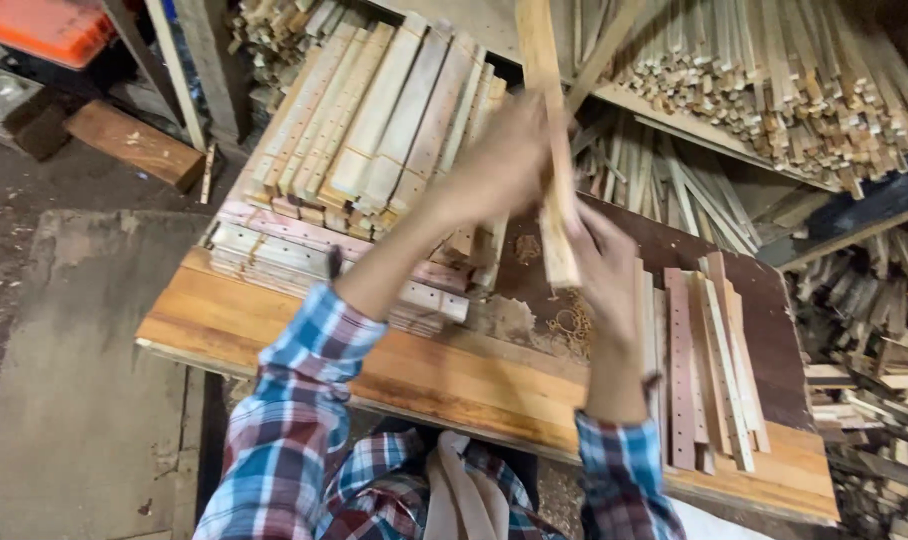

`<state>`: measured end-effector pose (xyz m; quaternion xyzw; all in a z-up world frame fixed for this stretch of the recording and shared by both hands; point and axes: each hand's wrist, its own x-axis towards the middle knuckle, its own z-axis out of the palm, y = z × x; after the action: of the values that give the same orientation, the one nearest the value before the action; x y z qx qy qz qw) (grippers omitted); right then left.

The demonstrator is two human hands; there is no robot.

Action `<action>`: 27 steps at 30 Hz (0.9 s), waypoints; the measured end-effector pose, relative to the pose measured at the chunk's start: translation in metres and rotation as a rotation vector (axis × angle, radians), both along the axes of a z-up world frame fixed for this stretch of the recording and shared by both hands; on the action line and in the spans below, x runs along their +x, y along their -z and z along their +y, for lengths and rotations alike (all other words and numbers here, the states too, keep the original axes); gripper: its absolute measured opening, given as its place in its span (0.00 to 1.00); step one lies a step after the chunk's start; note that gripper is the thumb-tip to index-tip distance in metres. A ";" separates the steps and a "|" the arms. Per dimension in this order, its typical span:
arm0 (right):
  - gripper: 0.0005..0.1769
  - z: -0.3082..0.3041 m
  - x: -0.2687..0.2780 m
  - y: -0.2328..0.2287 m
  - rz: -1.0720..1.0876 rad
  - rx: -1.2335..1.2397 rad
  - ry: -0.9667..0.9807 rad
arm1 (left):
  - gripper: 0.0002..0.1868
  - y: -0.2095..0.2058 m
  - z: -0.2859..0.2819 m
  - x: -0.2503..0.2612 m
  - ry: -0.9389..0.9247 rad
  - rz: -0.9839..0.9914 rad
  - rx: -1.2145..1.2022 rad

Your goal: Wrapping rubber bands around wooden slats and stacking them in a workshop

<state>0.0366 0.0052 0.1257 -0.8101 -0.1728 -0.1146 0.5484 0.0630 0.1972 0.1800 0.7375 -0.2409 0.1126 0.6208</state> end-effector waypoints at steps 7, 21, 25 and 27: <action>0.23 0.171 0.049 -0.009 0.159 0.075 -0.133 | 0.17 0.003 0.128 0.048 -0.159 0.445 -0.018; 0.21 0.221 0.044 -0.030 -0.025 -0.585 -0.089 | 0.16 0.018 0.188 0.061 -0.291 0.594 0.143; 0.20 0.226 0.048 -0.026 0.044 -0.709 -0.174 | 0.18 0.033 0.190 0.067 -0.268 0.613 0.147; 0.23 0.226 0.052 -0.026 0.053 -0.716 -0.183 | 0.21 0.034 0.190 0.074 -0.314 0.555 0.181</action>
<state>0.0884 0.2308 0.1520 -0.9346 -0.2592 0.0234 0.2426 0.1368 0.3871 0.1464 0.8203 0.0450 -0.0204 0.5698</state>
